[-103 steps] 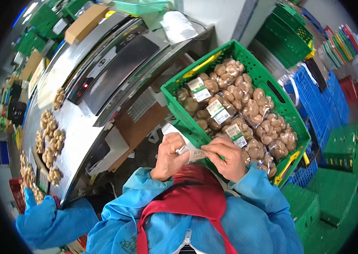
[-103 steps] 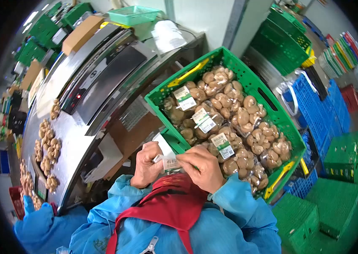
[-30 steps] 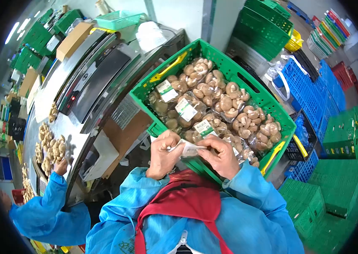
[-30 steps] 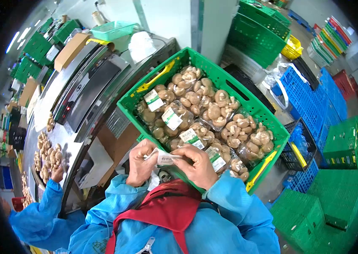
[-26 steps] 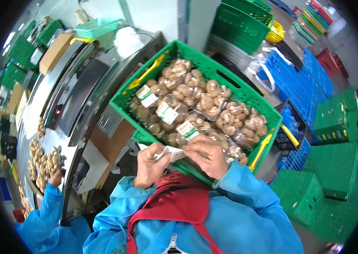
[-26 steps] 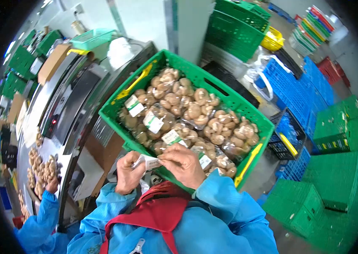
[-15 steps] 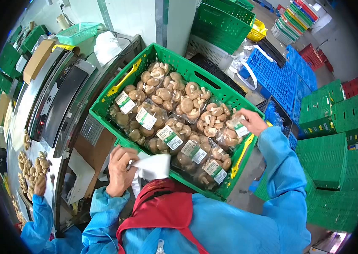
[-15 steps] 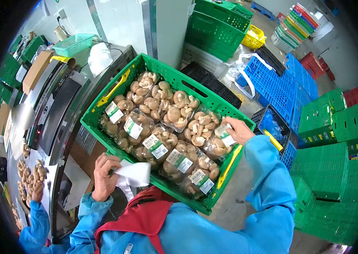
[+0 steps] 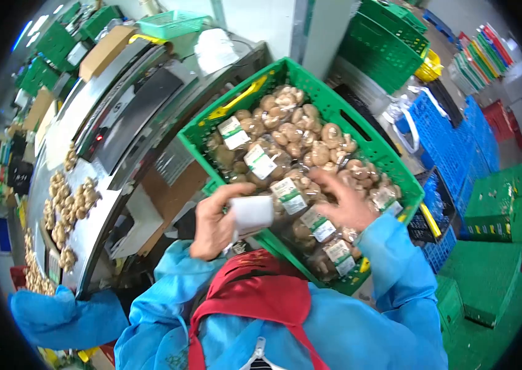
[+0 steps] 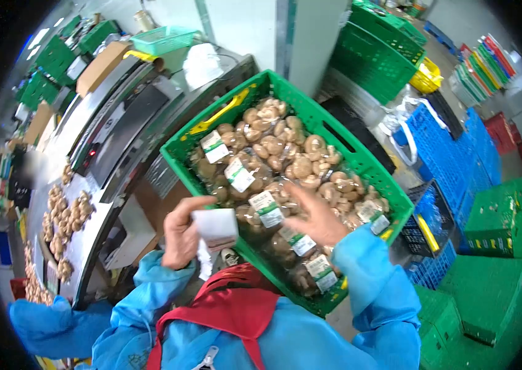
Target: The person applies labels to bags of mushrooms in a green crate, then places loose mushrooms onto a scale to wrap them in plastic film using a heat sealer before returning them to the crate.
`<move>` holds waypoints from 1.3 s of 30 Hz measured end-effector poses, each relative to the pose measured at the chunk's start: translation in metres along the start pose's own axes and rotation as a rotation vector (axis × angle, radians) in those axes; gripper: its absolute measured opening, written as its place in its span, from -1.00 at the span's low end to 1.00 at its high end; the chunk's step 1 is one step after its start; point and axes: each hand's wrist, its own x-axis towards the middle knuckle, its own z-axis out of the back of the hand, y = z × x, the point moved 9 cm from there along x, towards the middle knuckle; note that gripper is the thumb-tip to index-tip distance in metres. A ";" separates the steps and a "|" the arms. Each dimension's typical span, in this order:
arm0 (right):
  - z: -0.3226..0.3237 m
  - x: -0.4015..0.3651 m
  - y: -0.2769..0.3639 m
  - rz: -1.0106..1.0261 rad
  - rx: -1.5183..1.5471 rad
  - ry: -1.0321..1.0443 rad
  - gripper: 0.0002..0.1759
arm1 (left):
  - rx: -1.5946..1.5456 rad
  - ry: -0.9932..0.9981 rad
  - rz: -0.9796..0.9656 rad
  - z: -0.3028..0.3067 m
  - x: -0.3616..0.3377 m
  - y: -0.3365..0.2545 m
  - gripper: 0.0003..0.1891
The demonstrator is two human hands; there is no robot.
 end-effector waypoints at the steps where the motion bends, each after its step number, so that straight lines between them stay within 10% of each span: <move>1: -0.028 0.010 0.036 0.070 0.022 0.081 -0.36 | 0.010 0.023 -0.003 -0.003 -0.001 0.004 -0.81; 7: -0.074 0.022 0.072 0.002 0.292 0.055 -0.68 | -0.013 -0.049 0.063 0.012 -0.001 0.028 -0.90; 9: -0.066 0.019 0.081 0.068 0.221 -0.029 -0.72 | 0.184 -0.049 -0.271 0.011 0.001 0.007 -0.81; 14: -0.081 0.008 0.053 -0.108 0.634 -0.029 -0.64 | 0.065 -0.041 -0.320 -0.003 0.001 -0.001 -0.79; 17: -0.096 0.001 0.043 -0.275 1.006 -0.003 -0.71 | -0.195 0.041 0.076 -0.017 -0.003 0.015 -0.88; 24: -0.053 -0.002 0.076 0.004 0.288 -0.202 -0.82 | 0.180 0.122 -0.045 -0.021 -0.003 0.020 -0.90; 26: -0.068 -0.006 0.054 -0.153 0.588 -0.138 -0.83 | 0.255 0.130 -0.109 -0.024 -0.004 0.013 -0.89; 30: -0.043 -0.011 0.078 0.241 0.280 -0.281 -0.84 | 0.266 0.161 -0.152 -0.025 -0.007 0.014 -0.87; 39: 0.086 -0.017 0.026 0.038 0.439 -0.530 -0.75 | 0.610 -0.012 -0.335 0.006 -0.008 0.001 -0.82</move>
